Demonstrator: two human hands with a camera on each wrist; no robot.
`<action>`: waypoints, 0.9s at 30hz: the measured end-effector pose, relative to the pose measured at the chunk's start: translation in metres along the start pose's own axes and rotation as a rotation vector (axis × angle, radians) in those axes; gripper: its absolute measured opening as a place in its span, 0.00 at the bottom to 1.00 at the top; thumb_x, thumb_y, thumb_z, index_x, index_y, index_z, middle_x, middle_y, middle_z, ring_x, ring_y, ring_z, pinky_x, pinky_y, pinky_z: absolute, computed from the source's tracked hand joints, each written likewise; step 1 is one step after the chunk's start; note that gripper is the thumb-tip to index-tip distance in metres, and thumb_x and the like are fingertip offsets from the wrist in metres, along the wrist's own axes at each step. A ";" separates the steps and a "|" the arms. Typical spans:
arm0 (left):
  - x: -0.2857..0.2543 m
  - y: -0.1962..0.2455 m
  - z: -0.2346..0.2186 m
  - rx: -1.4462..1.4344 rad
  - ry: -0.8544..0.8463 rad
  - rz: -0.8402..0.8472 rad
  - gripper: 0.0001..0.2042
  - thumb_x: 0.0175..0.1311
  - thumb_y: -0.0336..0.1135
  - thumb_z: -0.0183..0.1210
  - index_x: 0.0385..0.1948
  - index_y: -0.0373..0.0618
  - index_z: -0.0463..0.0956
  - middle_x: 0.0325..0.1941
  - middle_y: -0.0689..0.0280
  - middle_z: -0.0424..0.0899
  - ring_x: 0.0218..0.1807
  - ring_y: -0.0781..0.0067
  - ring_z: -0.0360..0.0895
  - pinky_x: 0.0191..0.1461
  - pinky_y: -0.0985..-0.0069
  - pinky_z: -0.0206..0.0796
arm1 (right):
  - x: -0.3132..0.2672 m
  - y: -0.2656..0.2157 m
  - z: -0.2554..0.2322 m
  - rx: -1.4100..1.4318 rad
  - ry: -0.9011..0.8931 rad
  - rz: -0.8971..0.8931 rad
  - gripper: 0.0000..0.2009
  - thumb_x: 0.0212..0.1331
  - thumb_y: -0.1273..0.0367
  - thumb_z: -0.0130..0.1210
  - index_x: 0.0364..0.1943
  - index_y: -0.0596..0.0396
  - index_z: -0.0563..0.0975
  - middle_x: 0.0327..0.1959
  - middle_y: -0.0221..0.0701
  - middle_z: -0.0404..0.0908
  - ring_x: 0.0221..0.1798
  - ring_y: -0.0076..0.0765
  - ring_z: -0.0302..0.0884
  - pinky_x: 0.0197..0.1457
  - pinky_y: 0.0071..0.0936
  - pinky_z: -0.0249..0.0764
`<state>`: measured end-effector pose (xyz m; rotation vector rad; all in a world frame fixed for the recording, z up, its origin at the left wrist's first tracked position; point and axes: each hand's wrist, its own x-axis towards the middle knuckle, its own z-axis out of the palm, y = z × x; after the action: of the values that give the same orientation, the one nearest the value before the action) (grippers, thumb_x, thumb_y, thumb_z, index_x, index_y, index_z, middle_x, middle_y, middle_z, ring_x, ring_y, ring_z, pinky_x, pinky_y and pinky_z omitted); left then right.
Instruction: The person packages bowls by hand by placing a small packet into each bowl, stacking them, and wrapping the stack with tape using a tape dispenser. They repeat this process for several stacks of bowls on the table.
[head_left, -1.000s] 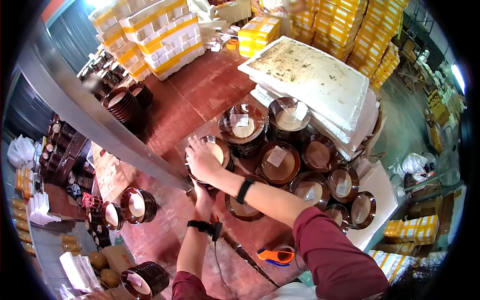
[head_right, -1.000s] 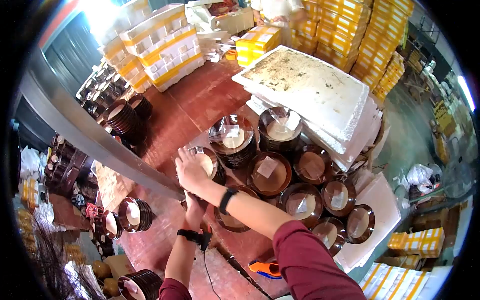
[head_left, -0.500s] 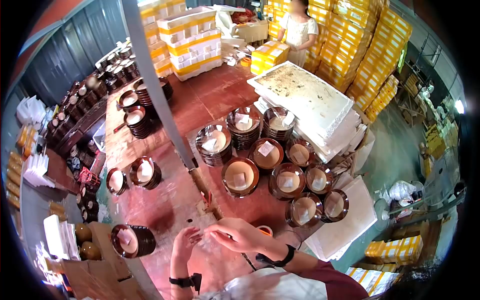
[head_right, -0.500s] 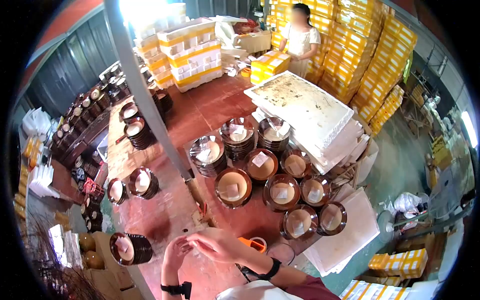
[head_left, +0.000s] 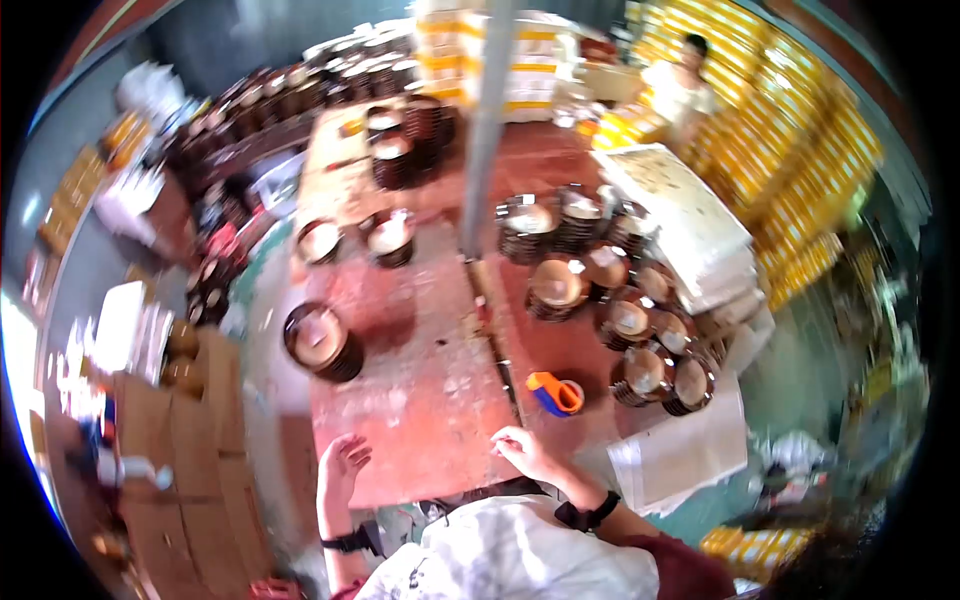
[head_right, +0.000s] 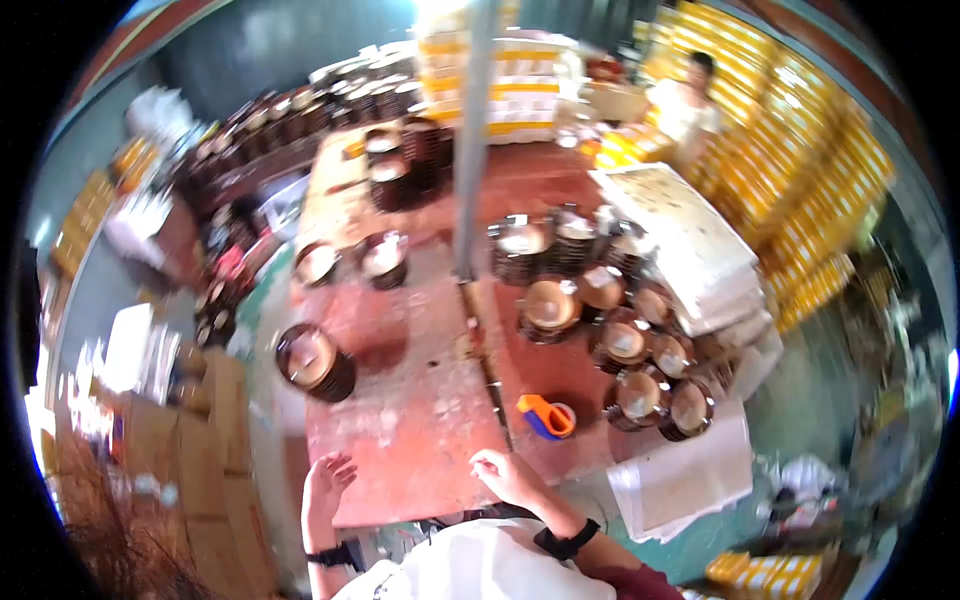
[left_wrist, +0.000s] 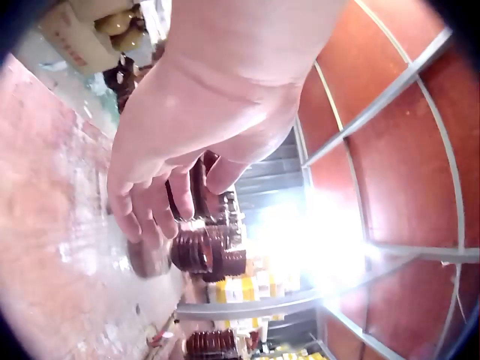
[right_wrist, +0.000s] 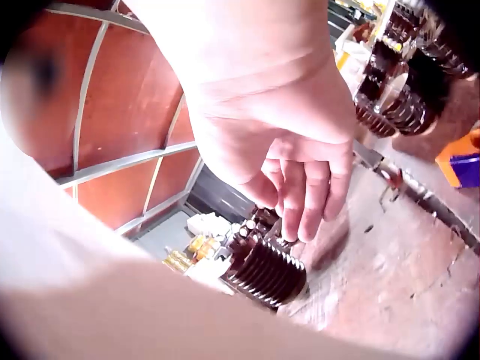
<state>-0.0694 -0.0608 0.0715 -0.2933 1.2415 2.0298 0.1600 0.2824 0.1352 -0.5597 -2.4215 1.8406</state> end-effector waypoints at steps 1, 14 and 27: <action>-0.011 0.001 -0.011 -0.036 0.021 -0.001 0.13 0.74 0.44 0.51 0.46 0.45 0.78 0.49 0.58 0.85 0.50 0.56 0.82 0.58 0.59 0.72 | -0.004 0.002 0.016 0.032 -0.041 0.029 0.08 0.72 0.70 0.54 0.47 0.59 0.80 0.40 0.36 0.89 0.44 0.30 0.87 0.48 0.29 0.80; 0.184 0.104 -0.064 0.245 0.410 0.401 0.35 0.69 0.66 0.55 0.70 0.52 0.69 0.64 0.62 0.78 0.61 0.66 0.73 0.61 0.65 0.67 | 0.255 0.060 0.176 0.447 -0.083 0.305 0.36 0.71 0.40 0.49 0.74 0.46 0.62 0.71 0.32 0.69 0.73 0.36 0.62 0.72 0.44 0.62; 0.270 0.081 -0.062 -0.191 -0.126 0.507 0.28 0.81 0.54 0.39 0.71 0.45 0.66 0.71 0.65 0.74 0.72 0.69 0.68 0.76 0.69 0.58 | 0.371 0.015 0.266 0.927 0.104 0.091 0.32 0.78 0.46 0.40 0.75 0.52 0.65 0.76 0.27 0.65 0.77 0.29 0.58 0.80 0.30 0.51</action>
<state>-0.3274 -0.0103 -0.0483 0.0737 1.1227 2.5601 -0.2498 0.1565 -0.0214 -0.6284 -1.2397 2.5555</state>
